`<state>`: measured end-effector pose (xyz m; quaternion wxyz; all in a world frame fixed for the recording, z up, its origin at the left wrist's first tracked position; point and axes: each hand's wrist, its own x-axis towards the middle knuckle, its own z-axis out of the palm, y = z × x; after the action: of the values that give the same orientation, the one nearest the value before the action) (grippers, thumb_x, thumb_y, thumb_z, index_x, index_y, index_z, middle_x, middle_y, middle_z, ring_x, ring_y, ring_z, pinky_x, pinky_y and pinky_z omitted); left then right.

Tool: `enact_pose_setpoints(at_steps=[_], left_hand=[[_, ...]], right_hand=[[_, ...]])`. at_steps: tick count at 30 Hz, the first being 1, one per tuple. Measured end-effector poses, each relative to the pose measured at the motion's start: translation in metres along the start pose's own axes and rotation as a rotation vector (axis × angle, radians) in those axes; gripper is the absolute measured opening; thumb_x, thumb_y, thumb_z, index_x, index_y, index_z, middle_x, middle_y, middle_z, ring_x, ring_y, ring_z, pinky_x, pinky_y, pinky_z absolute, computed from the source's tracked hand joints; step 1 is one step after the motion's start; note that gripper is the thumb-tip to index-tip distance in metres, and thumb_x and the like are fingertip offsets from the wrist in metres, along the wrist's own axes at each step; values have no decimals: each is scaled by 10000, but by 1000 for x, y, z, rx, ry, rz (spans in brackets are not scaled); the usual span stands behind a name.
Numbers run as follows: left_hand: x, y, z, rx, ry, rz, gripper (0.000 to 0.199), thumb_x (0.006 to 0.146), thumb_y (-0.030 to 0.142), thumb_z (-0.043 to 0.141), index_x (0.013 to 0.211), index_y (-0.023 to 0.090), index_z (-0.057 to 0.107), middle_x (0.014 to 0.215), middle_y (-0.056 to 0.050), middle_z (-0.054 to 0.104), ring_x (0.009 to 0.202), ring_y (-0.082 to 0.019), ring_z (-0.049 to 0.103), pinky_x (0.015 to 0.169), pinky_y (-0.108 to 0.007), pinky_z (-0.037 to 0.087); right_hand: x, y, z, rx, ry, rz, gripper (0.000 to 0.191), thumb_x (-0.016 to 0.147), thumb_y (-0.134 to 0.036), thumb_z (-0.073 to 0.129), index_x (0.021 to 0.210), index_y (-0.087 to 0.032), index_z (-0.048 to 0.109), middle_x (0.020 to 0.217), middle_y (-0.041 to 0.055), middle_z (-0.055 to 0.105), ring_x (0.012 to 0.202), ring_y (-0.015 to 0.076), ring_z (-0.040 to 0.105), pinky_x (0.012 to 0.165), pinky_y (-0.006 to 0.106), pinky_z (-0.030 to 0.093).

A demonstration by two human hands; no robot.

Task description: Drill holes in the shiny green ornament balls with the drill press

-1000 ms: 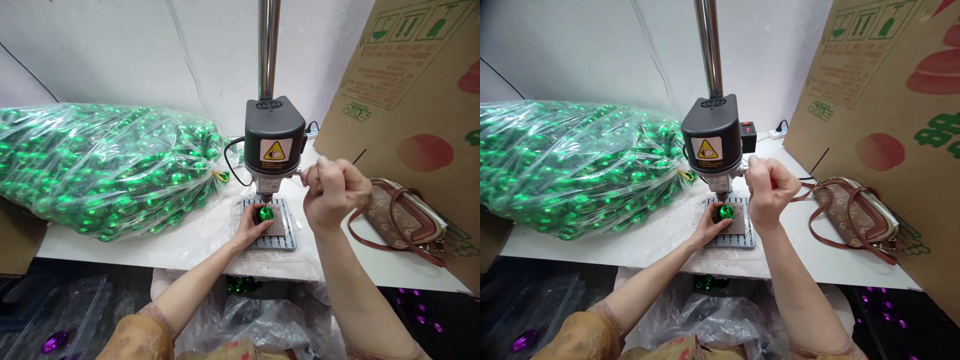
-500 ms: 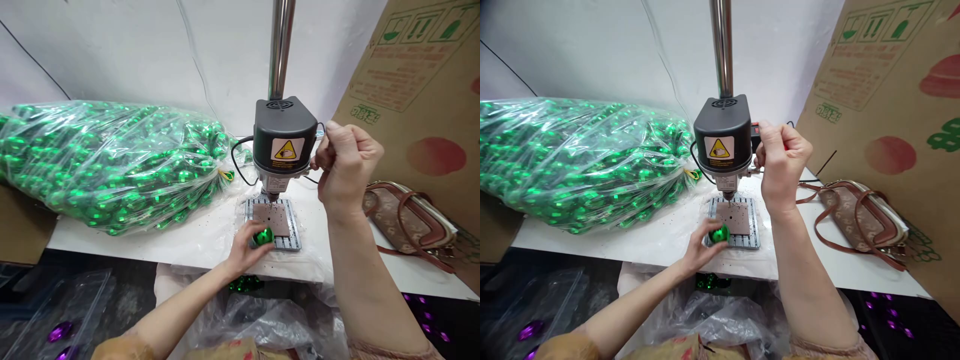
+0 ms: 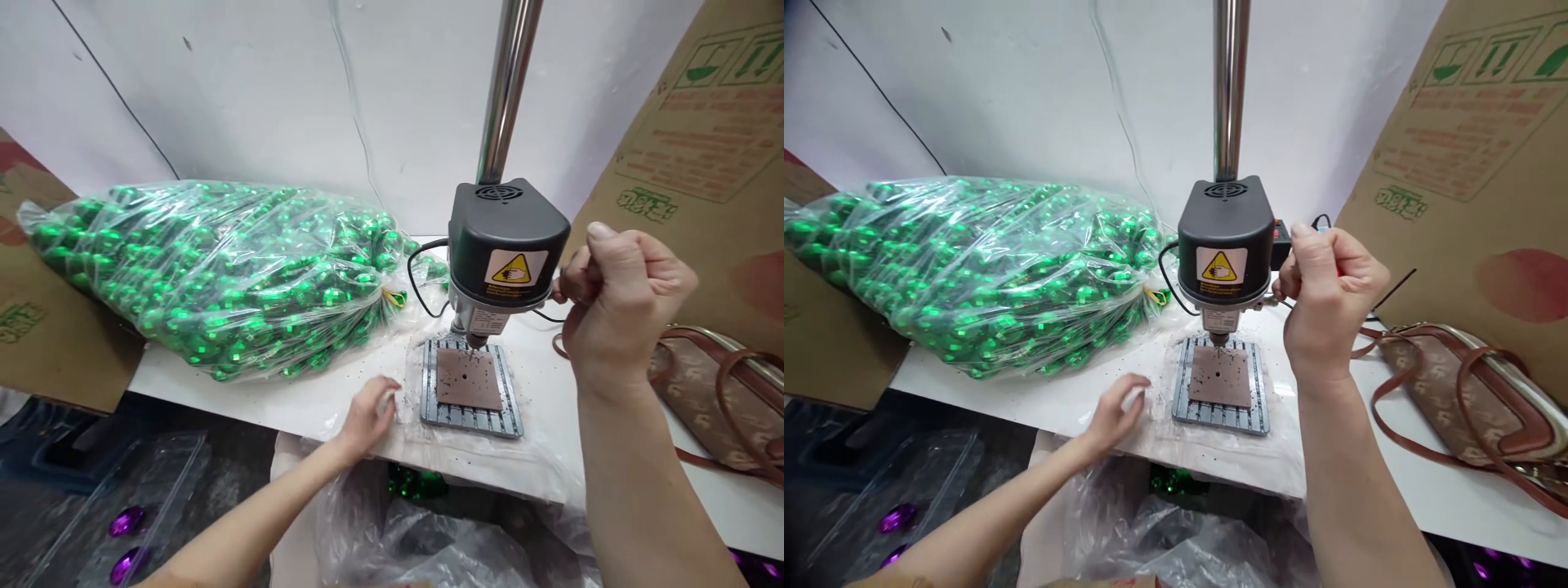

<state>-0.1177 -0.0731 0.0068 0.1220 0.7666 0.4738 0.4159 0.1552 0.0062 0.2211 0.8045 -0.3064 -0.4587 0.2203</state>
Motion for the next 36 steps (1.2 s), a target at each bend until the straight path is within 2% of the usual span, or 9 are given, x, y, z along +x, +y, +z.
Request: enact_pose_setpoints(at_steps=[3, 9, 12, 15, 20, 25, 29, 33, 36], left_hand=[[54, -35, -9, 41, 32, -155, 320, 911, 243, 524, 1210, 218, 636, 1198, -118, 700, 1151, -256, 663, 1031, -454, 523], [146, -78, 11, 115, 101, -339, 714, 817, 378, 694, 1449, 143, 456, 1578, -230, 409, 1512, -375, 340, 1223, -555, 276], [175, -85, 24, 101, 210, -472, 650, 745, 412, 784, 1309, 174, 565, 1457, -210, 561, 1453, -401, 421, 1186, -557, 311], [197, -88, 27, -45, 364, -559, 319, 752, 425, 778, 930, 189, 661, 1066, -151, 738, 1212, -372, 619, 1053, -485, 446], [221, -84, 17, -228, 393, -478, 233, 895, 369, 599, 753, 185, 610, 784, -55, 681, 839, -205, 678, 819, -316, 524], [219, -76, -7, -377, 262, -405, 274, 834, 433, 701, 838, 161, 667, 731, -30, 670, 649, -145, 612, 641, -264, 508], [201, -62, -35, -362, 76, -277, 438, 844, 535, 682, 1060, 156, 721, 900, -79, 741, 815, -206, 693, 746, -312, 567], [141, -37, -58, 36, -87, -68, 411, 852, 451, 710, 1207, 244, 715, 1259, -102, 704, 1169, -301, 665, 1022, -436, 531], [76, -27, -77, 334, 127, -6, 284, 911, 371, 649, 1177, 296, 717, 1300, -88, 684, 1322, -314, 570, 1165, -515, 411]], right_hand=[[0, -1, 1, 13, 13, 7, 412, 792, -243, 656, 491, -201, 379, 409, -80, 338, 364, 45, 309, 367, 251, 272], [0, -2, 1, -4, 9, 1, 409, 789, -239, 654, 485, -201, 381, 408, -80, 351, 367, 49, 318, 377, 264, 272], [0, -1, 0, -8, 0, -9, 411, 795, -244, 653, 486, -200, 386, 410, -82, 355, 369, 44, 319, 386, 264, 272], [0, 0, 0, 7, -5, -15, 413, 805, -240, 648, 492, -199, 382, 415, -84, 352, 371, 41, 315, 386, 261, 279], [0, 0, 1, 15, -5, -16, 424, 797, -244, 655, 487, -202, 369, 406, -85, 347, 359, 43, 320, 369, 255, 273], [0, -1, 2, 21, 7, -17, 425, 793, -239, 653, 488, -210, 359, 401, -87, 341, 358, 47, 306, 371, 263, 264], [0, -2, 2, 11, 3, -16, 422, 792, -238, 651, 485, -210, 364, 401, -84, 346, 363, 54, 305, 377, 270, 264], [-1, -3, 2, 10, 3, 4, 419, 788, -248, 659, 485, -207, 372, 406, -82, 342, 372, 56, 310, 382, 271, 274], [-2, -3, 1, 7, -2, 5, 420, 786, -252, 665, 484, -205, 377, 408, -81, 343, 376, 59, 312, 384, 275, 276]])
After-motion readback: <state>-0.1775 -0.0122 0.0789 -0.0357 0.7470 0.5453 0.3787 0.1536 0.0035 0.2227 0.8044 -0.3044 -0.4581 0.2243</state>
